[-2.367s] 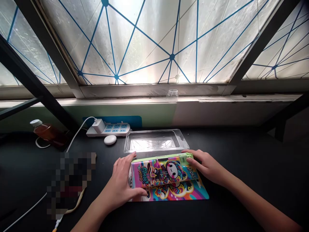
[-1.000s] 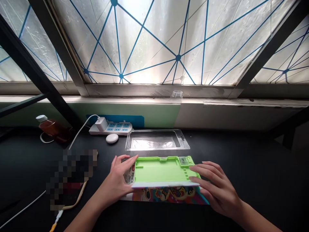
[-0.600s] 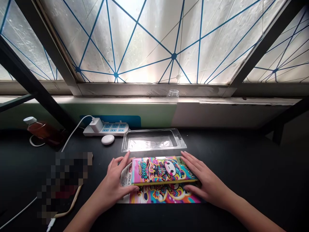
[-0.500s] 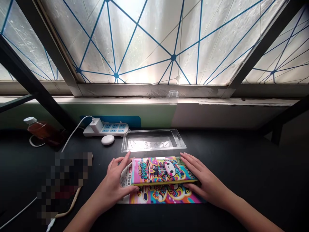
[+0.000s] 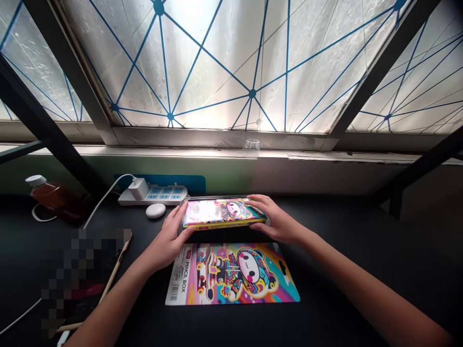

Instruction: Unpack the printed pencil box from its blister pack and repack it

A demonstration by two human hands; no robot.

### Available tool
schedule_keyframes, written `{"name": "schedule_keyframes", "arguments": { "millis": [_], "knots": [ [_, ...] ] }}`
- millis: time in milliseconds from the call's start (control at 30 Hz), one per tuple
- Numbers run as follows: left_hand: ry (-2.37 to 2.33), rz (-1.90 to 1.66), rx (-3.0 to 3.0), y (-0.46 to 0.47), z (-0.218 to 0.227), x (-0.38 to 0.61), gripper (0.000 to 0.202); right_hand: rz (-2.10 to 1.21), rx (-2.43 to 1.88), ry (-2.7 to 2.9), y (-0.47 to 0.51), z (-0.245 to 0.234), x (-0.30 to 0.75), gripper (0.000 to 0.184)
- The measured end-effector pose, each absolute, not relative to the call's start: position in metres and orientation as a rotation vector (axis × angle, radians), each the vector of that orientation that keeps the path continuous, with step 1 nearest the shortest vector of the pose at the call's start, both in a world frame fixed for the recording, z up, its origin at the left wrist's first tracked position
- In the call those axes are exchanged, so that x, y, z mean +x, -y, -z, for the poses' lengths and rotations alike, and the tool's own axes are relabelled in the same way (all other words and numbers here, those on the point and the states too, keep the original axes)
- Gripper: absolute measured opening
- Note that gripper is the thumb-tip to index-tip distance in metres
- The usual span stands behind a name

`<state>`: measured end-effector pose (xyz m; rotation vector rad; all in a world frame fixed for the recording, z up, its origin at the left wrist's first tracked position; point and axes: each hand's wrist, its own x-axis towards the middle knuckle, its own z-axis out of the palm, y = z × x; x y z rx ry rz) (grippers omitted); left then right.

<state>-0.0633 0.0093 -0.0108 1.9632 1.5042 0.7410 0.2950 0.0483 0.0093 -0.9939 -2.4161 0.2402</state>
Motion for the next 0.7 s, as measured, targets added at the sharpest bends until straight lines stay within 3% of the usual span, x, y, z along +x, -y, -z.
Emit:
{"name": "schedule_keyframes", "arguments": {
  "millis": [433,700],
  "knots": [
    [-1.607,-0.745,1.987,0.005,0.021,-0.067,0.061,-0.172,-1.021,2.434,-0.039,0.027,0.284,0.049],
    [-1.75,-0.606,2.287,-0.002,0.024,-0.065,0.049,0.176,-0.963,2.569,-0.03,0.018,0.276,0.042]
  ]
}}
